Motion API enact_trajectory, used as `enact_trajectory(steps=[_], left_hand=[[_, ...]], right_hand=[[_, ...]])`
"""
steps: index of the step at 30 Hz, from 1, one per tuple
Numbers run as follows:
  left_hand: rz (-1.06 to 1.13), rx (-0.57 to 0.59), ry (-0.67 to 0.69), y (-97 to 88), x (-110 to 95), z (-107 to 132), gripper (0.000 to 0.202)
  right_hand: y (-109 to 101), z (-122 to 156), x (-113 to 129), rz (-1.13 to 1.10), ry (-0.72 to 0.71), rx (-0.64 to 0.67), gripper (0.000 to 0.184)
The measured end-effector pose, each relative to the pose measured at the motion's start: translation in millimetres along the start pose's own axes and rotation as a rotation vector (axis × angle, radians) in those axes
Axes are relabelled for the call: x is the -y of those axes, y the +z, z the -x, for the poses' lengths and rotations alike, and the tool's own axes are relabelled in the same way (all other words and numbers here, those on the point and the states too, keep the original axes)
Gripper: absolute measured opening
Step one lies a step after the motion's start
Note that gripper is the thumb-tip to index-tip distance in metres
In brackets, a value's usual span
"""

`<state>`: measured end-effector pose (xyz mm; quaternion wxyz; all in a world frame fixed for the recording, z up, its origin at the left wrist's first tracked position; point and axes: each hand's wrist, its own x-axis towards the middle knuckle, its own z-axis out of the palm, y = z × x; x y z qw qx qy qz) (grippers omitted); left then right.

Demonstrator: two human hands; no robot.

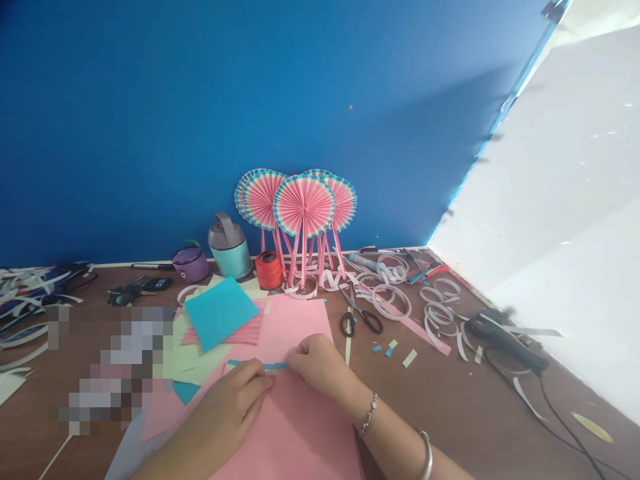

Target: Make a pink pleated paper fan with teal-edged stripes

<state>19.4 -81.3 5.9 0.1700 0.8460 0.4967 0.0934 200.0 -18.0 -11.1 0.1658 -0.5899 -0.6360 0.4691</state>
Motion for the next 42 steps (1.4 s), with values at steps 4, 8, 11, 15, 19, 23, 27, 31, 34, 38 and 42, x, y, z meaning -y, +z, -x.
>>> enact_trajectory(steps=[4, 8, 11, 15, 19, 23, 27, 31, 34, 38, 42], left_hand=[[-0.008, 0.009, -0.023, -1.8, -2, 0, 0.033], [-0.012, 0.019, -0.004, -3.7, -3, 0, 0.033], [-0.014, 0.021, -0.003, -3.9, -3, 0, 0.033], [-0.012, 0.031, -0.020, -3.1, -2, 0, 0.032], [-0.020, 0.035, -0.028, -2.5, -1, 0, 0.033], [-0.030, 0.029, -0.020, -2.6, -2, 0, 0.033], [-0.041, 0.007, -0.018, -2.0, -2, 0, 0.034], [-0.073, -0.011, 0.003, -0.6, -2, 0, 0.033], [-0.116, -0.042, 0.015, 1.0, -2, 1, 0.032], [-0.217, -0.073, 0.048, 4.8, 0, 2, 0.031], [-0.318, -0.065, 0.125, 10.5, 0, 1, 0.028]], right_hand=[[1, 0, -1, 0.027, -0.015, -0.019, 0.020], [2, -1, -3, 0.060, -0.005, -0.026, 0.021], [3, -2, -4, 0.072, -0.013, -0.027, 0.019], [3, -2, -3, 0.093, -0.019, -0.028, 0.019], [3, -1, -2, 0.113, -0.014, -0.041, 0.018], [3, -1, -2, 0.121, -0.007, -0.029, 0.017], [3, -1, -1, 0.127, -0.008, -0.025, 0.018], [3, 0, 0, 0.147, -0.005, -0.034, 0.017], [3, 0, 0, 0.134, -0.009, -0.025, 0.018], [3, -1, -3, 0.115, -0.012, -0.024, 0.018], [4, -1, -3, 0.120, -0.012, -0.037, 0.016]])
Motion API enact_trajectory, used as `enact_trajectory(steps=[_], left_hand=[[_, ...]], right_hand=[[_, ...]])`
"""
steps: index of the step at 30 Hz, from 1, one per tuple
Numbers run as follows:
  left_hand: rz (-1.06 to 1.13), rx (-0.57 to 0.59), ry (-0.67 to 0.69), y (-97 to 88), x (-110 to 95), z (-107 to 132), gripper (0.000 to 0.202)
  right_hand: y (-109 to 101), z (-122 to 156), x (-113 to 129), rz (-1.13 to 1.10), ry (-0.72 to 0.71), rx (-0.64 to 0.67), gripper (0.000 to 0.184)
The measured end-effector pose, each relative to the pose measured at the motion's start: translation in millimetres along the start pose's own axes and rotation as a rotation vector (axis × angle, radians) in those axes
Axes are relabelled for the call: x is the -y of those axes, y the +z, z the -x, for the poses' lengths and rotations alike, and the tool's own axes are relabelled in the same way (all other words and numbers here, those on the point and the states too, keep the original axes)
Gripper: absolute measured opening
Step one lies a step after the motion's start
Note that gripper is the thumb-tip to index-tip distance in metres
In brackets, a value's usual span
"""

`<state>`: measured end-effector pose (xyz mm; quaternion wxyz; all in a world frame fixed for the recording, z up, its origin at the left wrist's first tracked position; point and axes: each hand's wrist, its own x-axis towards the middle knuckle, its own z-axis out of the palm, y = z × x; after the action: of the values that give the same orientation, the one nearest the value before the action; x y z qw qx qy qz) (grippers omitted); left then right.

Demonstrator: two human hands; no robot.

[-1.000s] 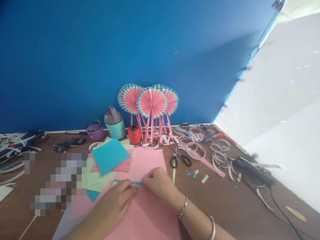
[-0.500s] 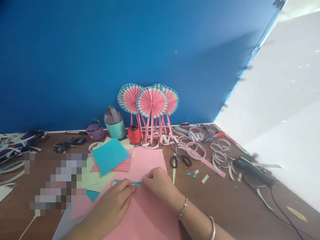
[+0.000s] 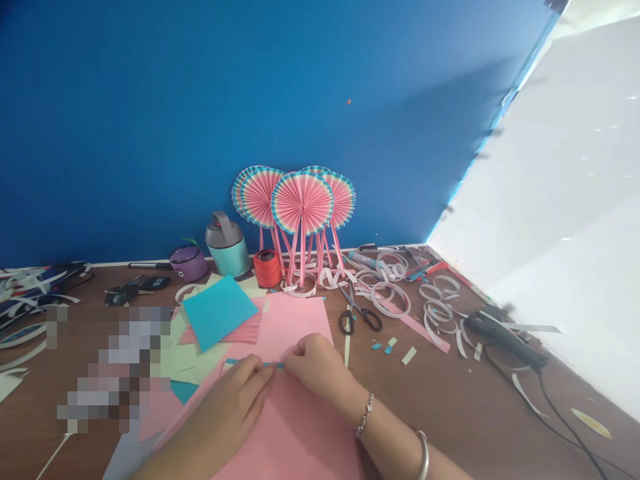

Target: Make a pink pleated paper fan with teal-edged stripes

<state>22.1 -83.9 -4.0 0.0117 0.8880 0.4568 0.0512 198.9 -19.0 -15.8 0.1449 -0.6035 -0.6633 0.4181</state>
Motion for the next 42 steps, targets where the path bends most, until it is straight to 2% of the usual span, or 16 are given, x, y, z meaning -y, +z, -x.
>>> enact_trajectory(steps=[5, 9, 13, 19, 23, 30, 39, 42], left_hand=[[-0.113, -0.020, 0.056, 4.5, -3, -1, 0.031], [-0.106, -0.056, -0.030, 2.1, -7, 0, 0.040], [-0.069, -0.056, -0.077, -1.2, -11, 1, 0.040], [-0.021, -0.048, -0.113, 0.2, -13, 1, 0.041], [0.015, -0.065, -0.123, 2.1, -13, 3, 0.040], [0.035, -0.073, -0.127, 7.0, -11, 3, 0.041], [-0.033, -0.056, -0.094, 13.4, -9, 4, 0.042], [-0.050, -0.069, -0.082, 18.8, -9, 4, 0.042]], right_hand=[[-3, 3, 6, -0.007, 0.013, 0.013, 0.016], [-7, 6, 8, -0.027, 0.007, 0.022, 0.012], [-13, 9, 7, -0.055, 0.003, 0.042, 0.008], [-22, 15, 12, -0.073, 0.077, 0.113, 0.012], [-31, 15, 8, 0.034, 0.042, 0.051, 0.010], [-49, 12, -3, 0.003, 0.062, 0.094, 0.008], [-57, 17, 5, 0.064, 0.147, 0.118, 0.008], [-58, 16, 4, 0.097, 0.137, 0.124, 0.009]])
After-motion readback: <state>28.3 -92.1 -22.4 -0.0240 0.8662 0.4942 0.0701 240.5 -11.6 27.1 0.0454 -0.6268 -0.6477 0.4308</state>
